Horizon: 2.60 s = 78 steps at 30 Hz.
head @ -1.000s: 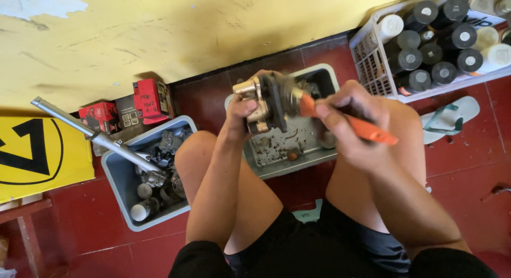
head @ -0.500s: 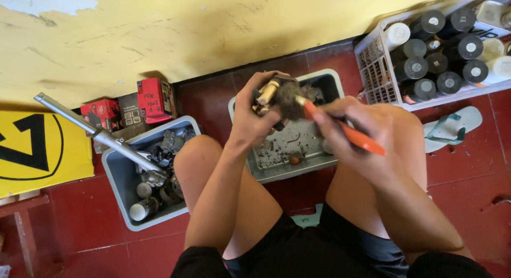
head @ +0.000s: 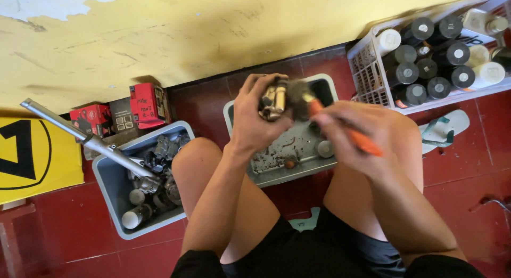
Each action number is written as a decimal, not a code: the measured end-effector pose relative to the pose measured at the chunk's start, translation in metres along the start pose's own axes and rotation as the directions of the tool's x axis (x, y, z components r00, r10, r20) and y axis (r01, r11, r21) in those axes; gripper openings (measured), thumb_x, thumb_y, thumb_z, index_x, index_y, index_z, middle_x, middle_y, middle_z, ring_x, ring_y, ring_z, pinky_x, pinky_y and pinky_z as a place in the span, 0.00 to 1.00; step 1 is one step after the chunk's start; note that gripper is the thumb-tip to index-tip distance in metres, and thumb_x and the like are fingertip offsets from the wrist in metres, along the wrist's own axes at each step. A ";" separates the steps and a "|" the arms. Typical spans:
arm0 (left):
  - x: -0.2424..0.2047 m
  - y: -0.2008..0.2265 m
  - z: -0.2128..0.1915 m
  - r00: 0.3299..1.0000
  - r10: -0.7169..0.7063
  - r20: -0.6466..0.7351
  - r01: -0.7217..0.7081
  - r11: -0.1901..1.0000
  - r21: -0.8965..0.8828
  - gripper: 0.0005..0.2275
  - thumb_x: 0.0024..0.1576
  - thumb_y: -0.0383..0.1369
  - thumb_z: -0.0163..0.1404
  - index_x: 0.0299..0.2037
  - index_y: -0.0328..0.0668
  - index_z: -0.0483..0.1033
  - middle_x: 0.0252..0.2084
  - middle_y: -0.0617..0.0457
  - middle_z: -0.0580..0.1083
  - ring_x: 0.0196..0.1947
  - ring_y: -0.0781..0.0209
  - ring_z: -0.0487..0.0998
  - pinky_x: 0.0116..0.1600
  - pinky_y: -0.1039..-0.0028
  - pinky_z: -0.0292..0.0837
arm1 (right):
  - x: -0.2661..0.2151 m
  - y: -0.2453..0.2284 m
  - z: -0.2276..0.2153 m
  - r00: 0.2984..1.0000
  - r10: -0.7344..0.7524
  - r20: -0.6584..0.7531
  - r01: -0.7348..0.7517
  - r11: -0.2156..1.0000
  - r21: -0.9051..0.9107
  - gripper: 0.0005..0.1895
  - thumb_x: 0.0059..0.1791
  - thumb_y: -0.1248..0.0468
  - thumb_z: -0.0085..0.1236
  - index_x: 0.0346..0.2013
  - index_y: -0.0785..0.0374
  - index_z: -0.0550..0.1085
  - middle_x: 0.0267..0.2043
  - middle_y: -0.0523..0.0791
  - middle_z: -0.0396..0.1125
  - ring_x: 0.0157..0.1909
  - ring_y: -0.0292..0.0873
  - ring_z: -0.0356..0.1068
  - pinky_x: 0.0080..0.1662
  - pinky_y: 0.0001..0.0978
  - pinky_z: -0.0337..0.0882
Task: The person holds a mechanical component, likely a brake caliper, and uses a screwdriver to scrape and clean grime from its surfaces. The person rotates the part to access different areas and continues the cleaning process over a plastic bin.
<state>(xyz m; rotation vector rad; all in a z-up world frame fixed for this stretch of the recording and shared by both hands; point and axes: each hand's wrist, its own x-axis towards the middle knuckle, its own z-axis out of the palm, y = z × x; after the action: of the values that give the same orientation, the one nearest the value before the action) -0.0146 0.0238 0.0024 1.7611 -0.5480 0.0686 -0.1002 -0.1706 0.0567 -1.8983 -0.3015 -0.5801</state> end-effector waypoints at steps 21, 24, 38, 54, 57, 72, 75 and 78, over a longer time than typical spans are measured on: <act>0.002 -0.011 -0.004 0.988 0.011 -0.156 -0.010 1.000 0.008 0.19 0.55 0.32 0.56 0.56 0.40 0.71 0.45 0.46 0.69 0.42 0.48 0.77 0.48 0.53 0.77 | -0.007 0.017 0.009 0.970 0.205 0.129 -0.192 0.975 -0.108 0.16 0.54 0.62 0.57 0.21 0.59 0.74 0.15 0.45 0.65 0.18 0.46 0.64 0.27 0.38 0.64; -0.001 -0.018 -0.001 0.985 -0.010 -0.171 -0.009 0.994 -0.106 0.17 0.59 0.33 0.53 0.56 0.36 0.69 0.44 0.43 0.68 0.43 0.49 0.75 0.47 0.53 0.74 | -0.006 0.011 0.014 0.959 0.029 -0.282 -0.005 0.996 0.085 0.14 0.56 0.63 0.49 0.34 0.71 0.76 0.16 0.49 0.64 0.19 0.41 0.62 0.28 0.32 0.64; -0.002 -0.074 0.020 0.782 0.060 0.621 0.606 -0.309 -0.733 0.22 0.54 0.40 0.50 0.15 0.64 0.47 0.11 0.73 0.43 0.10 0.81 0.38 0.10 0.88 0.35 | -0.006 0.015 0.008 0.922 0.345 -0.176 -0.206 0.820 0.534 0.13 0.51 0.63 0.56 0.39 0.73 0.69 0.18 0.54 0.64 0.19 0.44 0.67 0.21 0.28 0.62; 0.001 -0.041 0.020 0.827 -0.230 0.514 0.487 -0.167 -0.858 0.16 0.56 0.46 0.51 0.20 0.59 0.58 0.15 0.66 0.55 0.15 0.73 0.51 0.18 0.80 0.48 | -0.021 0.045 0.006 0.905 0.409 -0.118 -0.248 0.731 0.636 0.21 0.49 0.48 0.55 0.27 0.65 0.73 0.27 0.55 0.71 0.19 0.45 0.70 0.19 0.31 0.69; -0.001 -0.033 0.017 0.831 -0.288 0.475 0.460 -0.124 -0.879 0.16 0.56 0.47 0.51 0.21 0.57 0.60 0.16 0.64 0.58 0.17 0.71 0.54 0.20 0.78 0.51 | -0.006 0.047 -0.010 0.965 0.194 -0.177 -0.064 0.828 0.557 0.29 0.58 0.51 0.34 0.21 0.65 0.70 0.28 0.58 0.65 0.32 0.48 0.63 0.37 0.34 0.60; 0.015 0.002 0.025 0.803 -0.528 0.276 0.378 0.094 -0.921 0.18 0.57 0.54 0.51 0.25 0.51 0.72 0.21 0.56 0.71 0.23 0.62 0.67 0.28 0.69 0.65 | -0.007 0.004 0.046 0.860 0.510 -0.001 -0.502 0.848 0.169 0.25 0.46 0.57 0.72 0.53 0.65 0.76 0.37 0.49 0.72 0.39 0.39 0.71 0.41 0.35 0.73; 0.012 0.014 0.020 0.786 -0.579 0.216 0.353 0.134 -0.926 0.19 0.57 0.55 0.52 0.26 0.50 0.75 0.22 0.55 0.74 0.24 0.60 0.70 0.30 0.68 0.68 | -0.006 0.000 0.044 0.922 0.379 -0.073 -0.373 0.923 0.093 0.27 0.46 0.62 0.73 0.56 0.66 0.74 0.37 0.52 0.71 0.39 0.44 0.74 0.42 0.37 0.74; 0.008 0.028 0.014 0.697 -0.614 0.370 0.391 -0.108 -0.914 0.24 0.56 0.52 0.56 0.14 0.54 0.61 0.13 0.62 0.55 0.19 0.62 0.62 0.31 0.65 0.62 | -0.004 0.010 0.037 0.959 0.279 -0.040 -0.281 0.958 -0.056 0.27 0.45 0.59 0.75 0.55 0.63 0.75 0.36 0.50 0.72 0.37 0.45 0.75 0.43 0.40 0.74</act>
<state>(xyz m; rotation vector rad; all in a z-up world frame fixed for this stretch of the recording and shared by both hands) -0.0226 0.0038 0.0268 0.4206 0.3405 -0.6053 -0.0897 -0.1403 0.0353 -1.9454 0.0090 -0.4314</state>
